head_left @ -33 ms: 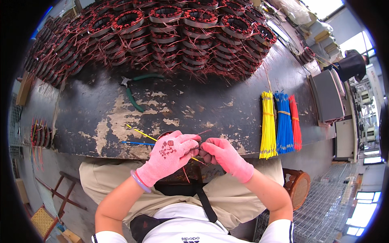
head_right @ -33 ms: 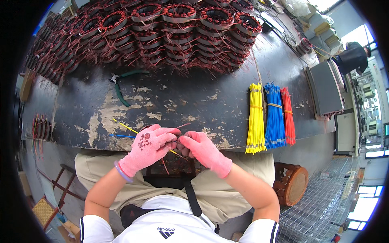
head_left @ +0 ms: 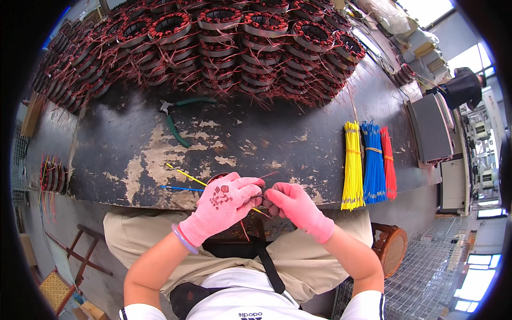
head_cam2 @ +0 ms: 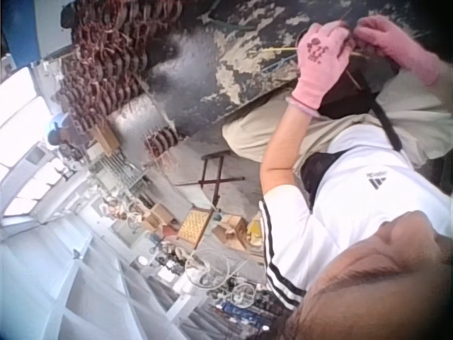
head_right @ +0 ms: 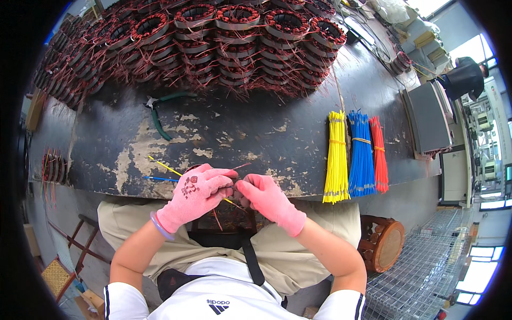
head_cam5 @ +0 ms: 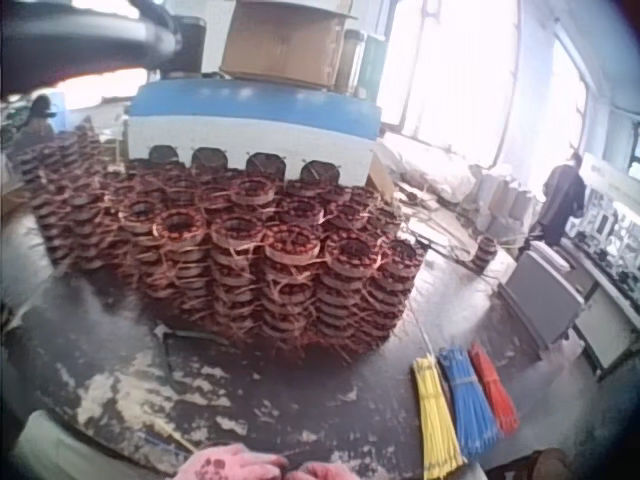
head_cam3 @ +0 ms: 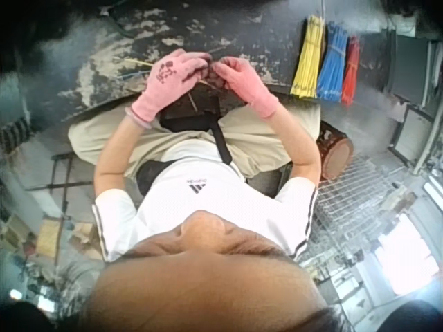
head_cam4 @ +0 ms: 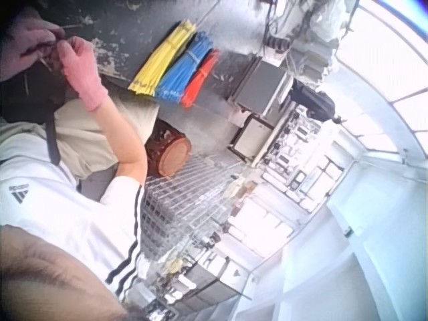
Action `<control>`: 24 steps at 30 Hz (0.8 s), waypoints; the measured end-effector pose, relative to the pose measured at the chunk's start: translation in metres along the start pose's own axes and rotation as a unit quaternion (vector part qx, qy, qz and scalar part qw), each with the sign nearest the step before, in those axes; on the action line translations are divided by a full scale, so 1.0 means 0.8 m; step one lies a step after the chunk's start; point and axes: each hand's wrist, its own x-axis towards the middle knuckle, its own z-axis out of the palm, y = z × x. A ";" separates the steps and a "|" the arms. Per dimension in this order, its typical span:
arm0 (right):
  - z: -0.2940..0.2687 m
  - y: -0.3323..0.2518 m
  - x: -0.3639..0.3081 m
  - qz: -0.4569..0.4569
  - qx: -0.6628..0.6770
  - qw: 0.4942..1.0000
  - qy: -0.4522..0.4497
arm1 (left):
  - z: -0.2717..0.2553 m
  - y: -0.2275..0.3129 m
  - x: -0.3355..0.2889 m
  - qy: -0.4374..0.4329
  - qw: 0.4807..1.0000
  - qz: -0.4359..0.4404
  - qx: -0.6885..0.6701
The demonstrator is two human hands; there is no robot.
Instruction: The person uses their hands to insert colored wires into the center of electrical stator coils and سپس cuts the excess wire using pliers.
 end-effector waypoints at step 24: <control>0.014 0.032 0.002 -0.242 -0.207 0.948 0.028 | -0.048 0.016 -0.004 0.043 0.995 0.002 0.090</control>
